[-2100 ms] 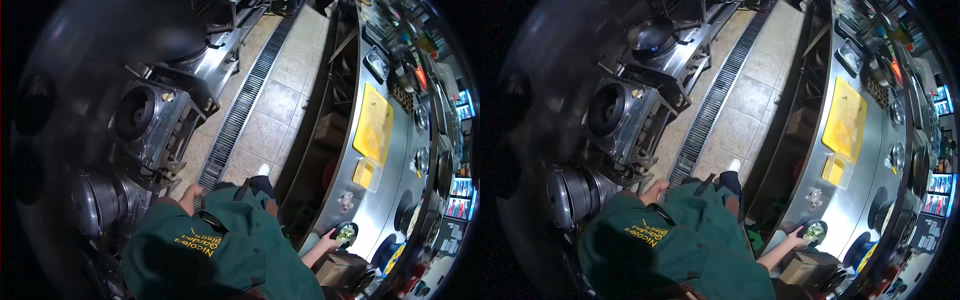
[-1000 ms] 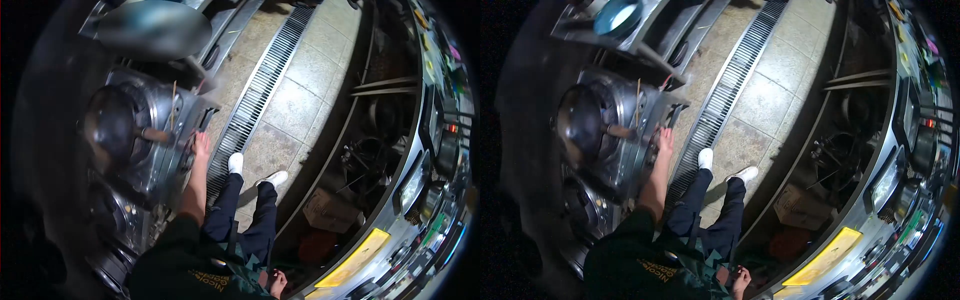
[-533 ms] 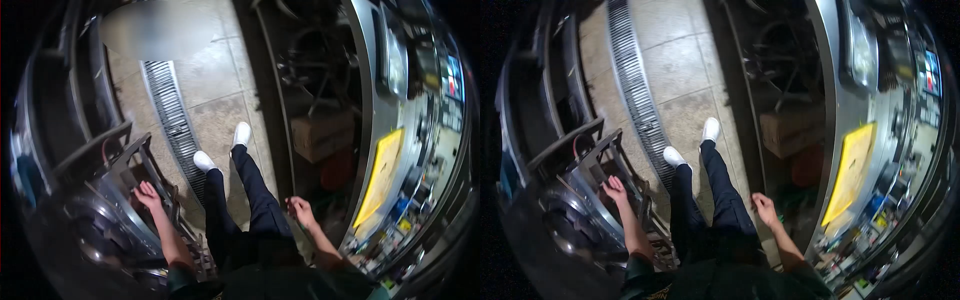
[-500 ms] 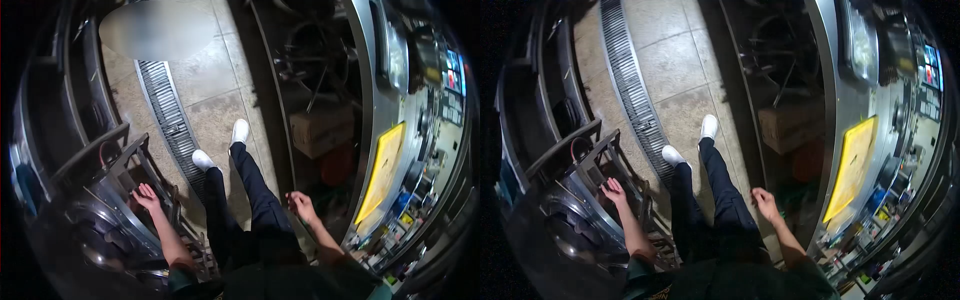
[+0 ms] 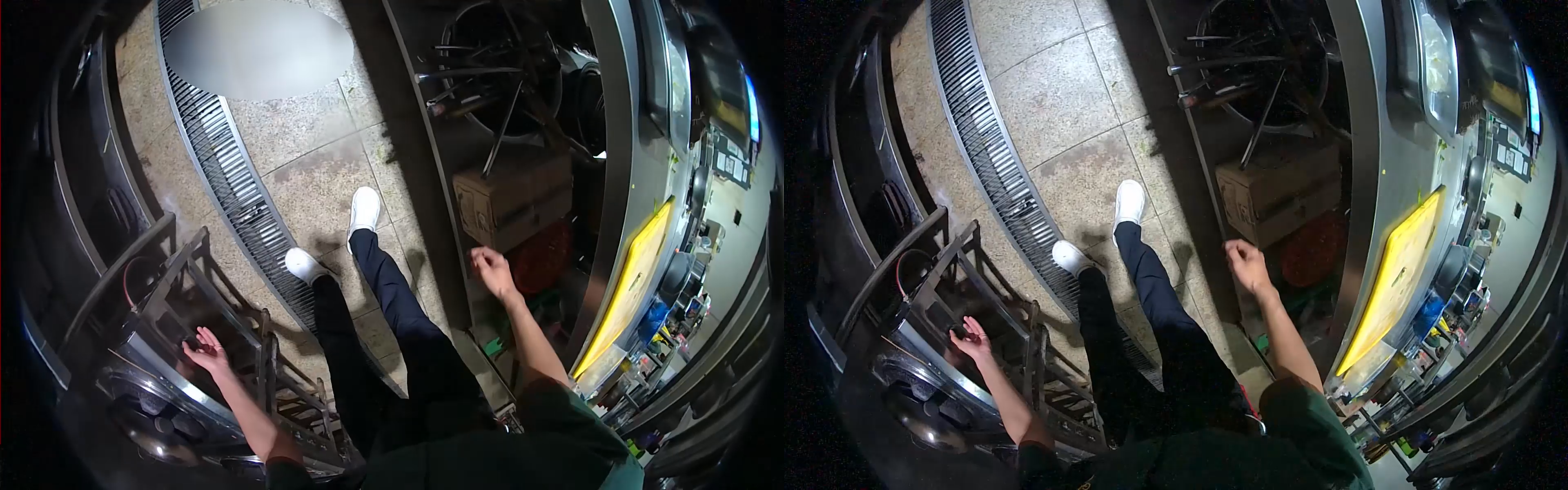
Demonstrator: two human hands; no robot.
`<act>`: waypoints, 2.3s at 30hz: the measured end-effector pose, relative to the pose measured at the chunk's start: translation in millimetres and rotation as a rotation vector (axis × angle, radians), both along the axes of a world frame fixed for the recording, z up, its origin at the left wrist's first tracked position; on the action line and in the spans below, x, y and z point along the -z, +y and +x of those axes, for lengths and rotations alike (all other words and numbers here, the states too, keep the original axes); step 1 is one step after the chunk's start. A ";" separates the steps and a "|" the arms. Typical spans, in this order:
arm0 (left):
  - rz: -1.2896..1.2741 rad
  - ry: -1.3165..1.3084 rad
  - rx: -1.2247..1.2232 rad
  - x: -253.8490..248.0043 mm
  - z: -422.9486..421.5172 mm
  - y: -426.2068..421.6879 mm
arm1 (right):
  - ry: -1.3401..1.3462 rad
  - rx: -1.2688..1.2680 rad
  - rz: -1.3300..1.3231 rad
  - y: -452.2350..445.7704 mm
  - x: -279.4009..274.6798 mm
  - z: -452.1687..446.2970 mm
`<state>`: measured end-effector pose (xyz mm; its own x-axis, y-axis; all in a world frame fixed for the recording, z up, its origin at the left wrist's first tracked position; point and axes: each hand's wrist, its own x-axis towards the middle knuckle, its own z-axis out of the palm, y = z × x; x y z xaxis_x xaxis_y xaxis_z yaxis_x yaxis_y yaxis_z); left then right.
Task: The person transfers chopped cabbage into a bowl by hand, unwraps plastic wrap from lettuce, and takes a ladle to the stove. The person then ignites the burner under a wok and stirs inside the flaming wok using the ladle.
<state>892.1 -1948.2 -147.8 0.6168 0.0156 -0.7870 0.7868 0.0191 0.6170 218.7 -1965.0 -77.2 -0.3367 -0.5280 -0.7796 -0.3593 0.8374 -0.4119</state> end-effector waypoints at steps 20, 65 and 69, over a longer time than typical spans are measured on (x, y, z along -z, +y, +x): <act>0.175 0.134 0.468 -57.6 -80.4 20.5 | -0.538 0.829 -0.057 -416.8 137.3 19.4; -0.237 0.372 2.195 -233.2 -278.5 -49.3 | -1.071 0.983 -0.455 96.8 -263.9 180.6; -0.337 0.767 2.160 -266.8 -334.6 -47.9 | -1.274 0.933 -0.275 171.0 -288.3 186.5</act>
